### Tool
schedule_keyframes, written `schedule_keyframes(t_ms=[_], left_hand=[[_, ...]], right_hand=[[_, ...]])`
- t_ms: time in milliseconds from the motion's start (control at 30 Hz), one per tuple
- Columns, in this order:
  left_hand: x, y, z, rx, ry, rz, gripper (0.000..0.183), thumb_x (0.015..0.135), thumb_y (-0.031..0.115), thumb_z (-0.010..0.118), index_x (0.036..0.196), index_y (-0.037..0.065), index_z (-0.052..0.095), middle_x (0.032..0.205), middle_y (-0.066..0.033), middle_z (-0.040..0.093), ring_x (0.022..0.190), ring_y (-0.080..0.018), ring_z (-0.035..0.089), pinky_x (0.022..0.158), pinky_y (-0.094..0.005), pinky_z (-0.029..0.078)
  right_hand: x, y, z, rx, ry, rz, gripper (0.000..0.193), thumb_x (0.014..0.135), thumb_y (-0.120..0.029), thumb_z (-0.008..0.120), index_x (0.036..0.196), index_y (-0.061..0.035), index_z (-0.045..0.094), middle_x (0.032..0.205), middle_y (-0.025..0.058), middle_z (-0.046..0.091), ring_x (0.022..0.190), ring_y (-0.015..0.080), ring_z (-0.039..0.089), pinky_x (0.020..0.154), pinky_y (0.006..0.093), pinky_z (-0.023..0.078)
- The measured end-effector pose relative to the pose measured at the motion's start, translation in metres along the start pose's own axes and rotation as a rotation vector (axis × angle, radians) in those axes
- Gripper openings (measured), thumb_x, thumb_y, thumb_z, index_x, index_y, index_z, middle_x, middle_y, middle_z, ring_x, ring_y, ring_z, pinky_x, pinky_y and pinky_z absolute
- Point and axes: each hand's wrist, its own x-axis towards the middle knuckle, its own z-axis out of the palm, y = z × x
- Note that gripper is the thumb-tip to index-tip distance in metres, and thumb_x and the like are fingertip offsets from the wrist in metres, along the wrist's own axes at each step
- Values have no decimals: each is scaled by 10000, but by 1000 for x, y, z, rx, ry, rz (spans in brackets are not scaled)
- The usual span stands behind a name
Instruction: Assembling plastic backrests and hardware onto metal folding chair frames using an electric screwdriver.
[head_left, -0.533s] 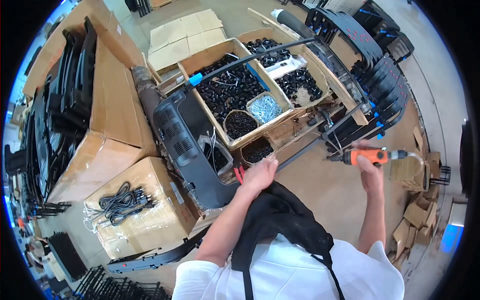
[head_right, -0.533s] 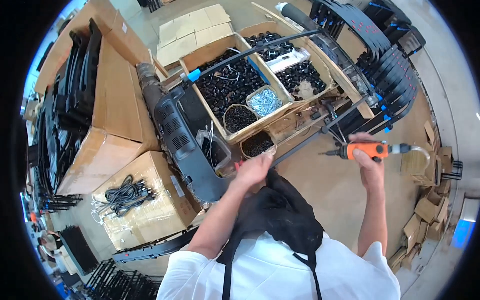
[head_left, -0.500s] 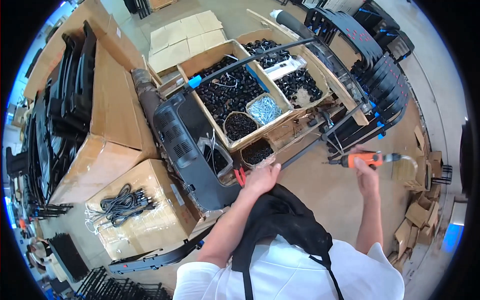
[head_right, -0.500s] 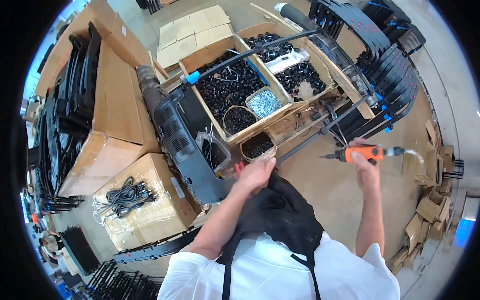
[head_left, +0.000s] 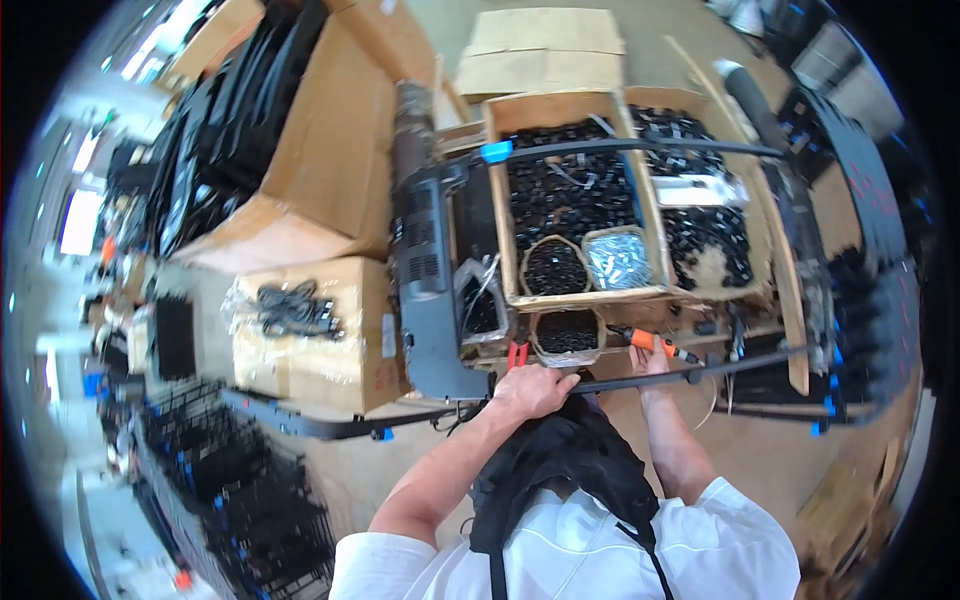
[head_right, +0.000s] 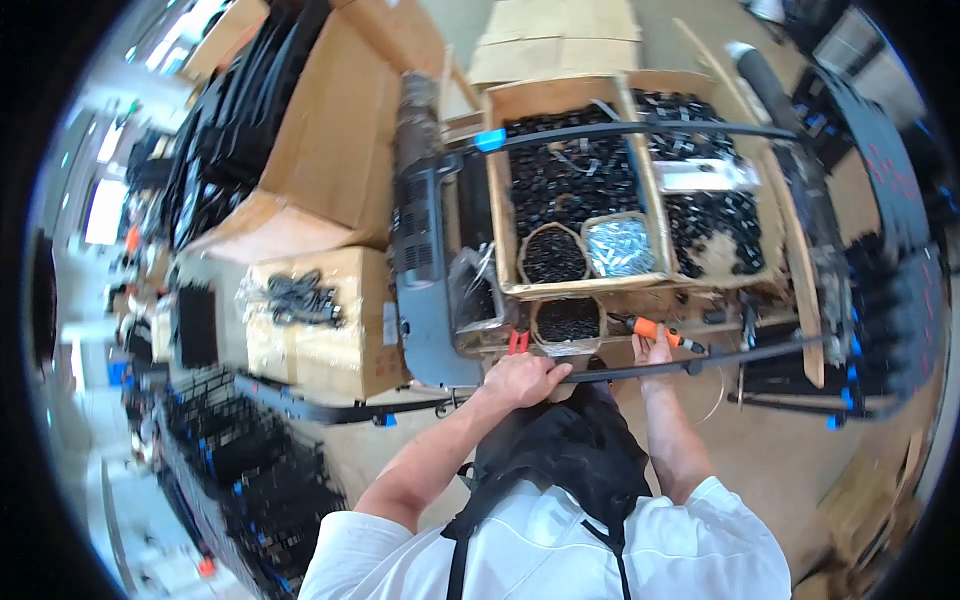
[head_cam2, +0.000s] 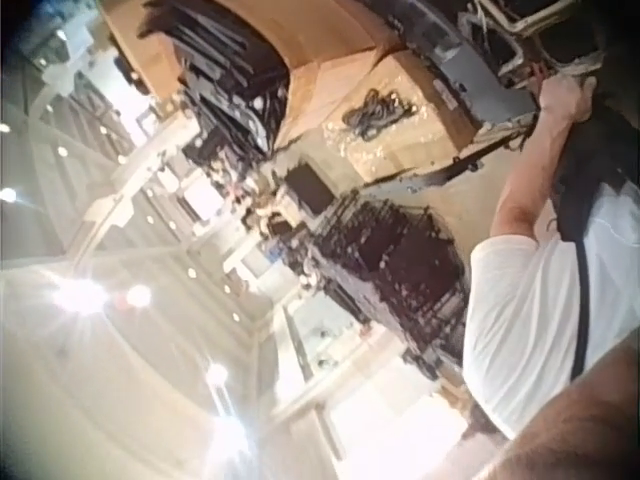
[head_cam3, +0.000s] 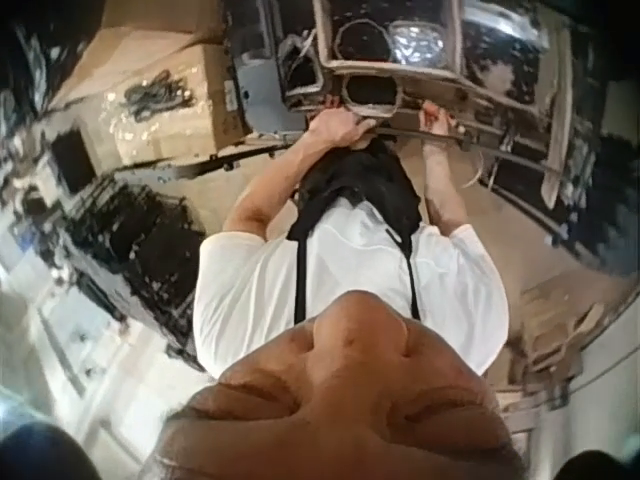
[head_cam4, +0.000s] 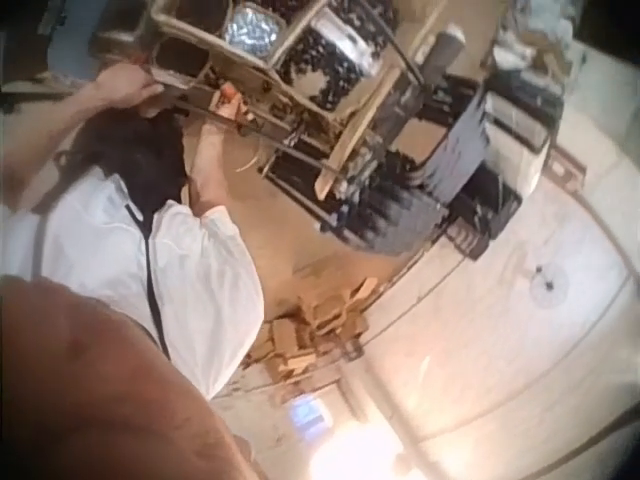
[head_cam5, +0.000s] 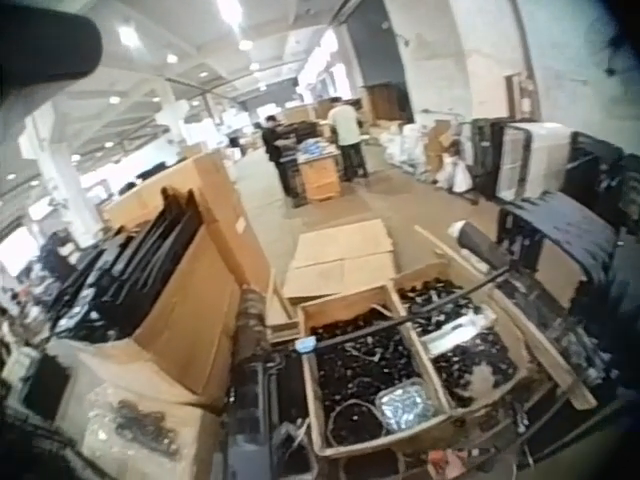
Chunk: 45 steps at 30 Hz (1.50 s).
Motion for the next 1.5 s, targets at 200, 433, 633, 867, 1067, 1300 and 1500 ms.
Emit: schedule_keyframes(t_ms=[200,433,633,867,1067,1300,1500], left_hand=[[-13,-9,-8,-66,25,-69,595,1086,567,417,1129,103,788,1100,-219,771,1098,-396,725,1007,-518,547],[-19,-16,3,-136,158,-41,471,1045,475,517,1127,79,758,1060,-208,773,1042,-403,734,956,-520,567],[-41,22,73,-228,1170,356,269,954,321,704,844,84,639,878,-99,663,847,-318,675,734,-485,529],[-8,23,187,-1707,595,-94,849,898,711,726,1405,43,601,1378,-143,662,1304,-307,619,1089,-409,502],[-19,-10,207,-2459,427,129,604,972,602,713,1324,117,636,1320,-68,663,1208,-223,632,1076,-398,517],[-181,-64,245,-2457,669,189,340,1071,396,650,1229,100,703,1153,-37,763,978,-173,737,832,-296,611],[-314,-214,256,-2175,1141,120,338,1043,316,653,1264,60,662,1132,-86,782,1033,-221,745,798,-360,610]], right_hand=[[-133,-76,28,-1410,-780,444,346,1041,-329,649,937,-29,786,903,94,781,736,170,736,686,313,596],[-164,-166,284,-1847,-995,-502,243,961,-279,737,989,-42,780,940,47,781,856,150,702,799,322,563],[11,-120,501,-1935,-863,-1808,606,1095,-507,489,1248,48,677,1214,306,701,1171,467,657,1040,530,487],[29,-97,540,-2198,-955,-1046,790,1039,-694,477,815,30,699,663,108,647,648,246,650,651,421,492],[-169,-86,507,-2049,-1269,-1380,642,1094,-540,498,900,51,659,694,162,588,686,245,564,656,437,456],[-504,-93,406,-2004,-1354,-1795,521,1122,-446,460,1137,53,607,812,229,531,714,319,465,689,454,425],[-660,-7,316,-1996,-1312,-1431,373,1067,-300,604,1285,2,611,854,3,554,730,125,528,677,281,426]])
